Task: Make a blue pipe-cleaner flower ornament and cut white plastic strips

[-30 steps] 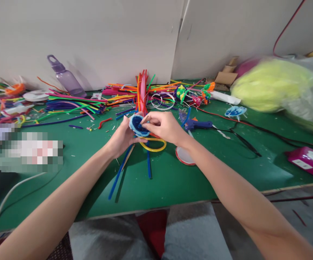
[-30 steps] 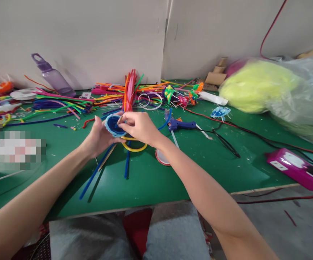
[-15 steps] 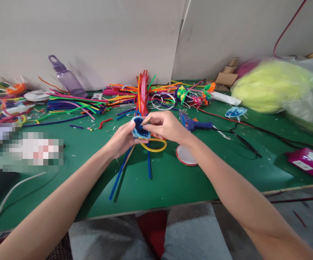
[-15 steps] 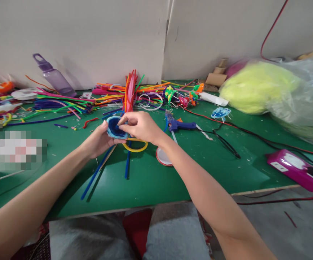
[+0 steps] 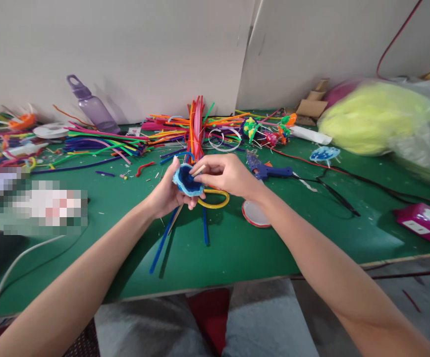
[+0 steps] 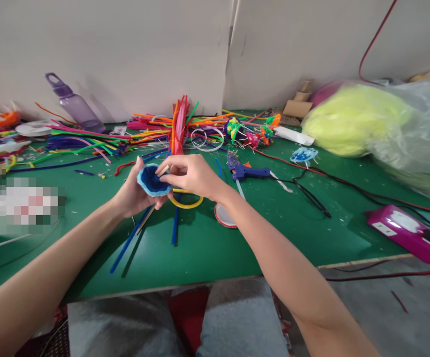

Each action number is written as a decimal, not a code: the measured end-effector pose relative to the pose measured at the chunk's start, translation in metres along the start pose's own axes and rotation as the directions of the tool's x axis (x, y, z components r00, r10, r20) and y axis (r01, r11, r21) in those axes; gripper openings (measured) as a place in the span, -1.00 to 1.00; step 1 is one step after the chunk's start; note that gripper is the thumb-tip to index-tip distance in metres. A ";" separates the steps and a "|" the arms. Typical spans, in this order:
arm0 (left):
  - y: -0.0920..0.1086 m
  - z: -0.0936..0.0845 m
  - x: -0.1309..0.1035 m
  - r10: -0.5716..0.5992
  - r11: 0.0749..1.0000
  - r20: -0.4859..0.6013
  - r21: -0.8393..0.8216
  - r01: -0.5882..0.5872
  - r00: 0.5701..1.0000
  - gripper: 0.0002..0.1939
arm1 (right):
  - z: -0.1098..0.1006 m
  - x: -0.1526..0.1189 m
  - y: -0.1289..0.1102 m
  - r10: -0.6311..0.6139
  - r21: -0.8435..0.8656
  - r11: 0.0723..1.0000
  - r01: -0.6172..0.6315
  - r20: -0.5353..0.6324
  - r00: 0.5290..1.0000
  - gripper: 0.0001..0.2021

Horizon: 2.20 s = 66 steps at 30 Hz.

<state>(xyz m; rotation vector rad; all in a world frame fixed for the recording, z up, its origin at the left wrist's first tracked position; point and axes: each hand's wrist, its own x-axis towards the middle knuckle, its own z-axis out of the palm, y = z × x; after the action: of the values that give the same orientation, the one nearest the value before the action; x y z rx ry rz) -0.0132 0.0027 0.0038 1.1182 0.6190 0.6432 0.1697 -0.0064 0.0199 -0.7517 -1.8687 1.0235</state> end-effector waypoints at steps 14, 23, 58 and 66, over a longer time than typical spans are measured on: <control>-0.001 -0.001 0.004 0.142 0.990 -0.206 0.042 -0.136 0.968 -0.14 | 0.007 -0.004 0.005 -0.180 -0.403 0.907 0.124 -0.105 0.978 -0.92; -0.007 0.000 0.002 0.257 0.965 -0.156 -0.006 -0.261 0.954 -0.62 | 0.007 -0.001 0.006 -0.114 -0.216 0.974 0.071 -0.196 0.974 -0.94; -0.009 0.003 0.001 0.387 0.909 -0.116 0.217 -0.357 0.915 -0.14 | 0.000 -0.001 0.000 -0.063 -0.261 0.965 0.023 -0.147 0.987 -0.90; -0.007 0.001 0.001 0.282 0.956 -0.119 0.123 -0.267 0.952 -0.31 | -0.001 -0.001 0.002 -0.056 -0.158 0.987 0.040 -0.098 0.994 -0.86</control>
<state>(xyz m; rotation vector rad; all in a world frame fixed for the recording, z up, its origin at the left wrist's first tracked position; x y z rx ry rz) -0.0109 0.0006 -0.0023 1.2797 0.6240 0.9417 0.1712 -0.0059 0.0183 -0.8302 -1.8841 0.7997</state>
